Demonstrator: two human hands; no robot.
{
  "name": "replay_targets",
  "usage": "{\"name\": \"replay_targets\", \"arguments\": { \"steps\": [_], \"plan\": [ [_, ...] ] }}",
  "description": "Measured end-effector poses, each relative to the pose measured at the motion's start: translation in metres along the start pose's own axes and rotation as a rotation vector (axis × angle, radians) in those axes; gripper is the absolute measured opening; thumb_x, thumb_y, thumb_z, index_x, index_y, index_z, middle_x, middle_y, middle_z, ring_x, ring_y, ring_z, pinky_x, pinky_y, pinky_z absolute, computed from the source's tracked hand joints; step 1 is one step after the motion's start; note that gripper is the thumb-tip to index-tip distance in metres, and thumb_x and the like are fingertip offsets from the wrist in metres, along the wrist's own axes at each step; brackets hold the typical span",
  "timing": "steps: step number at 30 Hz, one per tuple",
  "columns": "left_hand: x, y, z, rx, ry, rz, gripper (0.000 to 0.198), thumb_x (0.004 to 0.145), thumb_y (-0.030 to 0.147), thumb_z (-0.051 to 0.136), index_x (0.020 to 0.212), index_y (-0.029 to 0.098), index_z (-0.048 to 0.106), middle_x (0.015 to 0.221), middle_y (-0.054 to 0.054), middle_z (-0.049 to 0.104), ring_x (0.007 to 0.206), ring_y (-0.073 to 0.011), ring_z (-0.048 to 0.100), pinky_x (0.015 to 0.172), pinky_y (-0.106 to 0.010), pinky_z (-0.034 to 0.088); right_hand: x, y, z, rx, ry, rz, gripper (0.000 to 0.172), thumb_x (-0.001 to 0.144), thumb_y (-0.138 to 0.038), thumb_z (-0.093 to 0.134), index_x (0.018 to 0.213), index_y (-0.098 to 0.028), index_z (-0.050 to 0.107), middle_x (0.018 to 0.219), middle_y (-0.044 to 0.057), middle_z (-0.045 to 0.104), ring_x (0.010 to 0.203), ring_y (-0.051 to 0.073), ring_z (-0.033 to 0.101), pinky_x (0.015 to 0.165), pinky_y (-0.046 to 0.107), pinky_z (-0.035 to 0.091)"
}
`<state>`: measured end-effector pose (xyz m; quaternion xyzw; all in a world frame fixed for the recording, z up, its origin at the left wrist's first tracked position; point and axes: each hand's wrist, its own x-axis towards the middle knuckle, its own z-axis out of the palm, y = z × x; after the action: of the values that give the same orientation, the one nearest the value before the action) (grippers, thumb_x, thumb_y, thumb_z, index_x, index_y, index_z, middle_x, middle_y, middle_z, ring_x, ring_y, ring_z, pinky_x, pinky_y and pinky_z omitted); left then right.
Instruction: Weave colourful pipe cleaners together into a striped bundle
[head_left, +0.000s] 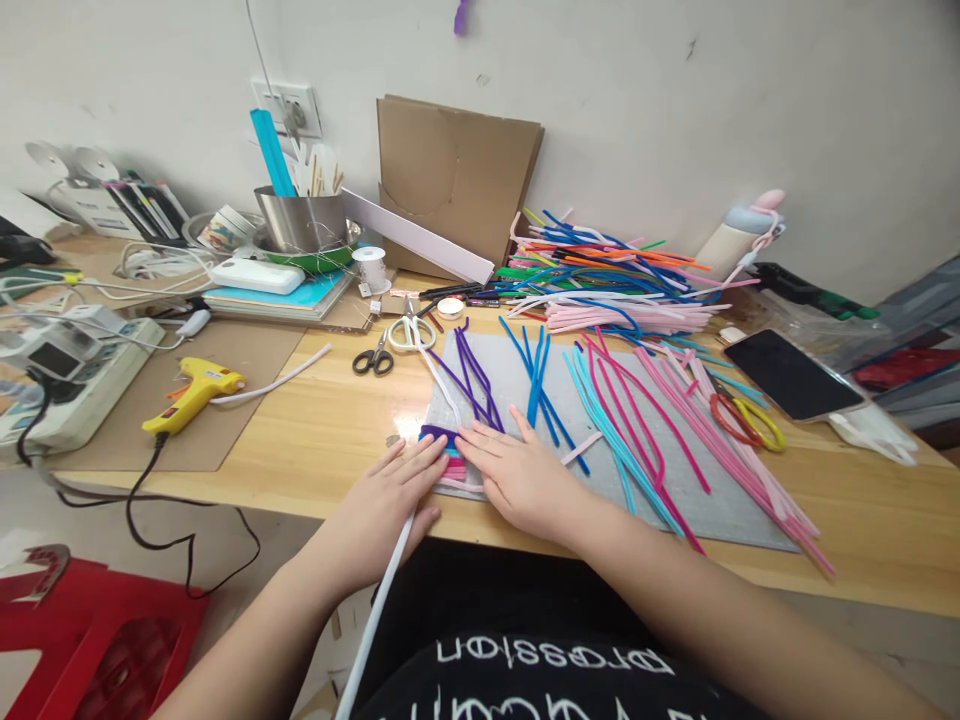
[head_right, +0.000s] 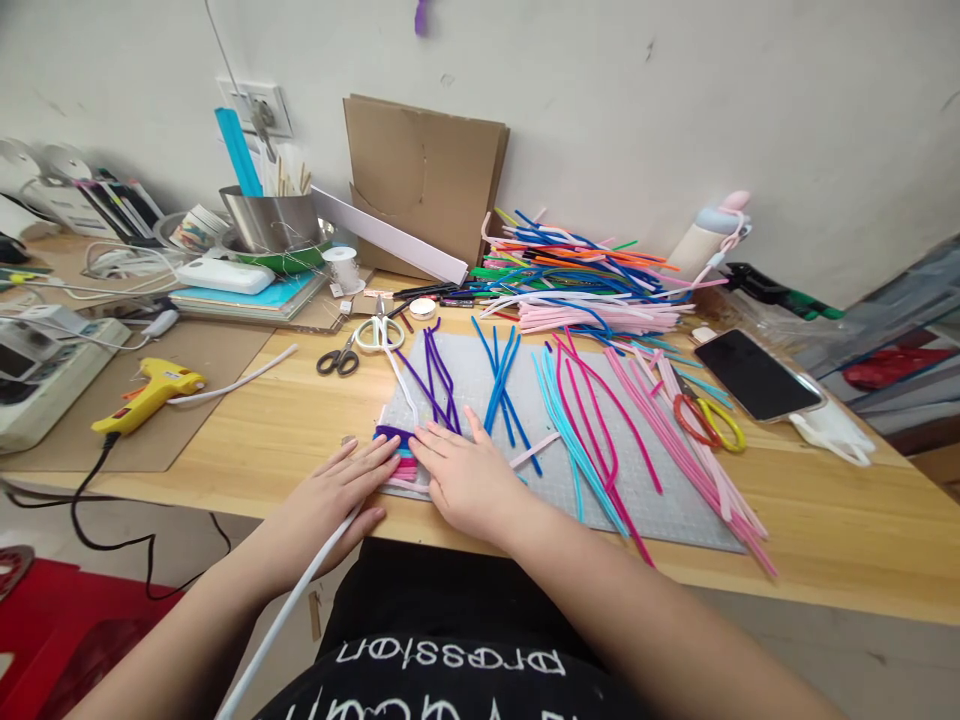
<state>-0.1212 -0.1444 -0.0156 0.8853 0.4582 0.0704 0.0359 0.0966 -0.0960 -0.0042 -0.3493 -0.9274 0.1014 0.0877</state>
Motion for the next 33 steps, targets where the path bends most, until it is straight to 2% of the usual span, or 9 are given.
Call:
{"name": "replay_targets", "arguments": {
  "steps": [5, 8, 13, 16, 18, 20, 25, 29, 33],
  "plan": [
    [0.003, 0.002, 0.001, -0.010, 0.006, -0.011, 0.071, 0.086, 0.054, 0.037, 0.144, 0.021, 0.014, 0.150, -0.005, 0.021, 0.137, -0.0220, 0.020, 0.113, -0.043, 0.016, 0.000, -0.004, -0.001, -0.062, 0.006, -0.019, 0.047, 0.088, -0.023, 0.034, 0.135, -0.017, 0.041, 0.140, 0.005, 0.040, 0.132, 0.018, 0.033, 0.113, 0.047, -0.006],
    [0.004, 0.003, 0.002, 0.011, 0.006, -0.004, 0.079, 0.082, 0.063, 0.037, 0.144, 0.020, 0.013, 0.151, -0.006, 0.017, 0.138, -0.0256, 0.014, 0.113, -0.046, 0.012, -0.002, -0.006, 0.000, -0.066, 0.010, -0.019, 0.047, 0.089, -0.025, 0.033, 0.135, -0.016, 0.041, 0.141, 0.005, 0.040, 0.132, 0.018, 0.032, 0.113, 0.046, -0.006],
    [0.003, 0.000, 0.003, -0.004, -0.014, 0.019, 0.103, 0.067, 0.075, 0.045, 0.145, 0.017, 0.009, 0.151, -0.009, 0.014, 0.138, -0.0282, 0.014, 0.112, -0.046, 0.012, -0.005, -0.003, 0.002, -0.007, 0.003, -0.012, 0.047, 0.091, -0.028, 0.030, 0.136, -0.016, 0.038, 0.142, 0.006, 0.037, 0.133, 0.018, 0.031, 0.113, 0.048, 0.000],
    [0.003, -0.002, 0.002, -0.015, -0.030, 0.013, 0.102, 0.067, 0.068, 0.054, 0.144, 0.020, 0.008, 0.151, -0.007, 0.014, 0.138, -0.0268, 0.016, 0.112, -0.045, 0.013, -0.004, 0.002, 0.001, 0.046, 0.062, 0.057, 0.049, 0.090, -0.023, 0.027, 0.138, -0.014, 0.035, 0.142, 0.008, 0.037, 0.133, 0.018, 0.032, 0.113, 0.048, 0.009],
    [0.003, -0.003, 0.002, -0.028, -0.040, 0.002, 0.099, 0.068, 0.061, 0.058, 0.144, 0.021, 0.009, 0.151, -0.006, 0.015, 0.138, -0.0258, 0.017, 0.113, -0.044, 0.014, -0.003, 0.004, -0.002, 0.041, 0.161, 0.146, 0.052, 0.088, -0.018, 0.028, 0.139, -0.010, 0.032, 0.143, 0.011, 0.036, 0.133, 0.019, 0.030, 0.112, 0.049, 0.012],
    [0.003, -0.003, 0.002, -0.040, -0.044, -0.005, 0.098, 0.068, 0.056, 0.061, 0.144, 0.022, 0.009, 0.152, -0.006, 0.015, 0.138, -0.0254, 0.017, 0.113, -0.044, 0.014, -0.002, 0.001, -0.004, 0.020, 0.199, 0.173, 0.053, 0.087, -0.017, 0.028, 0.139, -0.009, 0.030, 0.144, 0.012, 0.032, 0.135, 0.020, 0.027, 0.112, 0.049, 0.012],
    [0.003, -0.005, 0.003, -0.055, -0.070, -0.005, 0.101, 0.065, 0.048, 0.064, 0.144, 0.021, 0.007, 0.152, -0.006, 0.012, 0.139, -0.0244, 0.013, 0.113, -0.044, 0.011, -0.002, -0.020, 0.002, -0.016, 0.062, 0.038, 0.054, 0.091, -0.032, 0.029, 0.140, -0.009, 0.028, 0.148, 0.011, 0.025, 0.137, 0.021, 0.019, 0.113, 0.048, 0.010],
    [0.003, -0.006, 0.003, -0.092, -0.077, 0.006, 0.098, 0.067, 0.044, 0.063, 0.144, 0.022, 0.007, 0.152, -0.005, 0.012, 0.139, -0.0242, 0.013, 0.113, -0.044, 0.010, -0.004, -0.028, 0.017, -0.026, -0.013, 0.010, 0.076, 0.088, -0.058, 0.028, 0.141, -0.004, 0.024, 0.149, 0.017, 0.018, 0.138, 0.026, 0.013, 0.113, 0.048, 0.011],
    [0.004, -0.011, -0.002, -0.171, -0.130, 0.047, 0.099, 0.068, 0.045, 0.063, 0.145, 0.023, 0.005, 0.152, -0.006, 0.008, 0.139, -0.0253, 0.011, 0.113, -0.045, 0.007, -0.005, -0.027, 0.023, -0.045, -0.041, 0.000, 0.087, 0.083, -0.066, 0.028, 0.141, -0.001, 0.022, 0.148, 0.019, 0.017, 0.138, 0.028, 0.010, 0.114, 0.045, 0.008]
  ]
}}
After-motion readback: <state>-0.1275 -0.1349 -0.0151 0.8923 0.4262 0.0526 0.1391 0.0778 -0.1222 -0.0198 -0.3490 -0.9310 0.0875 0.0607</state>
